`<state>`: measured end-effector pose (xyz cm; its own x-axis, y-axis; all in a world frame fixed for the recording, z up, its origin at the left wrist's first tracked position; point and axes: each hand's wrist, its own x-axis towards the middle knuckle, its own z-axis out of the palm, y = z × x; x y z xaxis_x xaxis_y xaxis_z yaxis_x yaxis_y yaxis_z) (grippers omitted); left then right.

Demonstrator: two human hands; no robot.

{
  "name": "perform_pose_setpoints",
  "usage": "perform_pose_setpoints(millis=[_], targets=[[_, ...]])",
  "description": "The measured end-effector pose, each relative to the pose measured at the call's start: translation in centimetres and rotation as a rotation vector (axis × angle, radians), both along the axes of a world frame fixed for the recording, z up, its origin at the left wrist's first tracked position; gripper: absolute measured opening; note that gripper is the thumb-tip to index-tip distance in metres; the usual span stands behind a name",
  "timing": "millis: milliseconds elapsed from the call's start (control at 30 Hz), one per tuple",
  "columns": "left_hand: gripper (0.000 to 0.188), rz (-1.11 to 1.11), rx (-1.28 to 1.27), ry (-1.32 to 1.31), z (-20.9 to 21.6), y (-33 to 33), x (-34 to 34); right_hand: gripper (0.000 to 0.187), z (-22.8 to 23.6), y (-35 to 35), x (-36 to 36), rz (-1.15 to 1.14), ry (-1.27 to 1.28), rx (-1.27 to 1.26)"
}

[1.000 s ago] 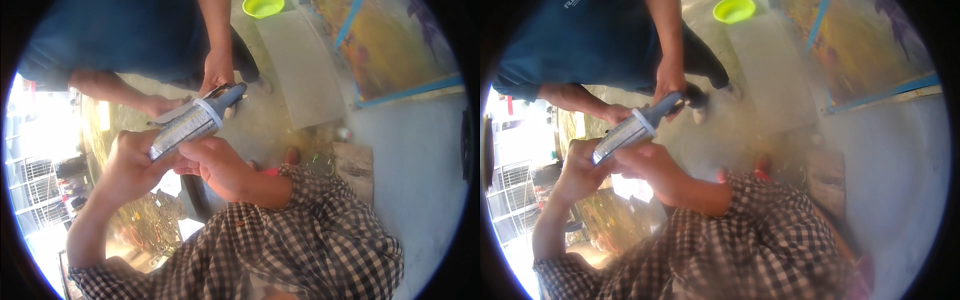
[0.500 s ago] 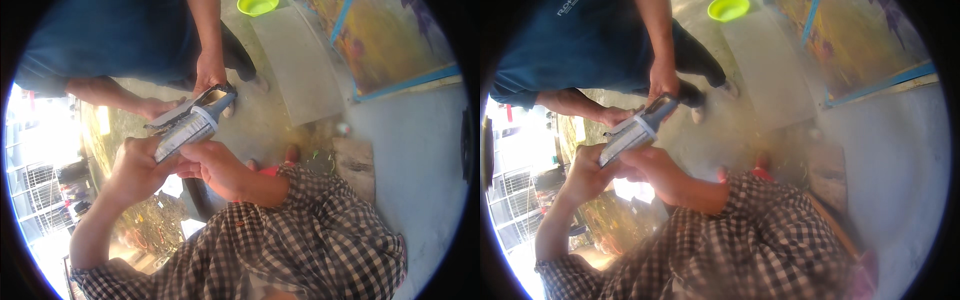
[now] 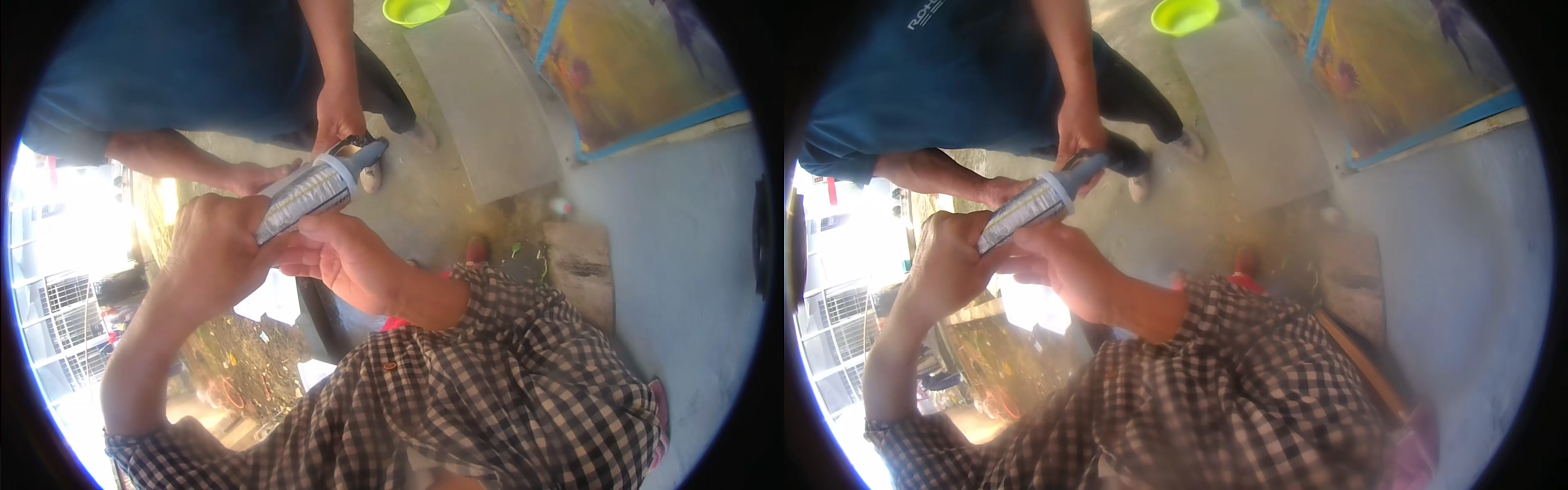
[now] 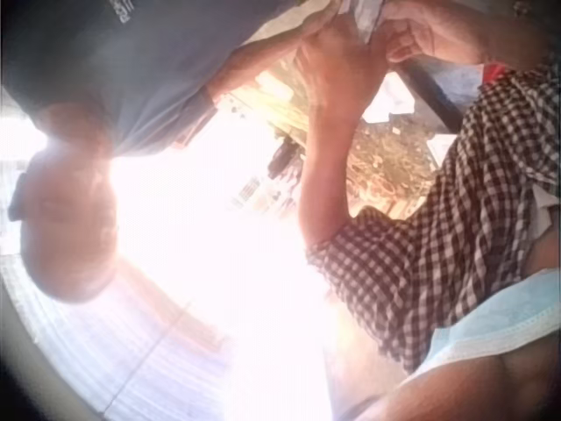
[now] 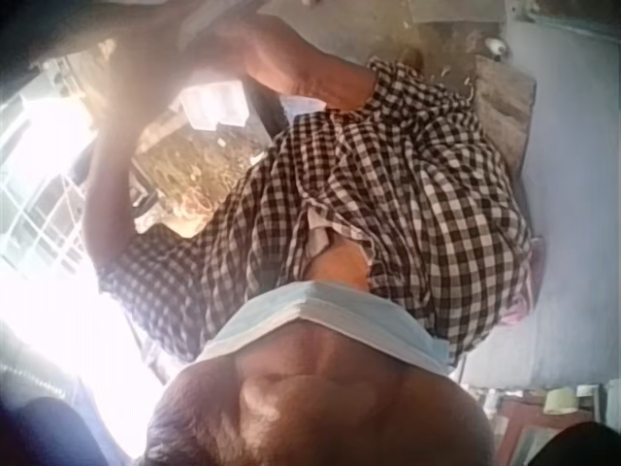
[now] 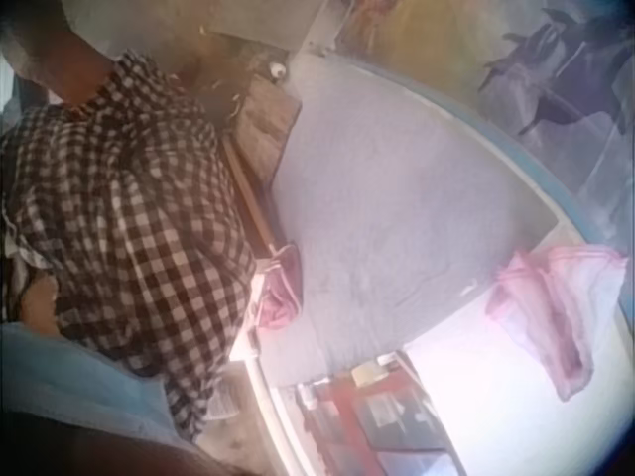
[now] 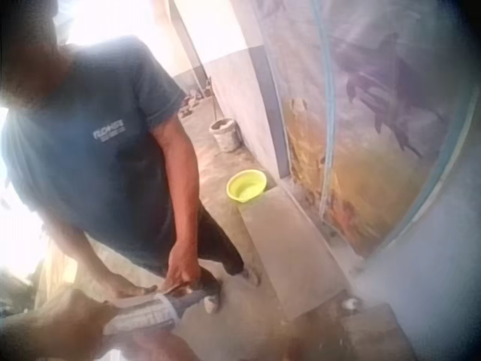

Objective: The person applies glue from a tube onto the sole of a shoe held by another person. The camera wearer squeezes the tube and moves it along the shoe's edge while the other person rotates the shoe to expose different areas.

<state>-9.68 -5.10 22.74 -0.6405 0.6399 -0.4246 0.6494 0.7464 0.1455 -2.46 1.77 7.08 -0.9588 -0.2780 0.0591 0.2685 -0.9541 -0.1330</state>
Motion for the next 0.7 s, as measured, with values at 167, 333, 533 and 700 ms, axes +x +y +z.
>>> perform_pose_setpoints(millis=[167, 333, 533, 700], targets=[[0.018, 0.061, -0.043, 0.058, 1.1, -0.5, 1.2, 0.031, 0.6, -1.1, 0.3, 0.055, 0.047, -0.116], [0.018, 0.029, -0.021, -0.005, 0.0, -0.4, 0.2, 0.032, -0.2, -0.9, 0.2, 0.006, 0.018, -0.100], [0.018, -0.005, -0.096, 0.072, 1.0, -0.9, 1.3, 0.032, 0.9, -1.3, 0.8, 0.060, 0.033, -0.124], [0.009, 0.149, -0.114, -0.027, 0.8, -0.6, 1.4, 0.035, 0.7, -1.5, 0.9, 0.038, 0.037, -0.113]])
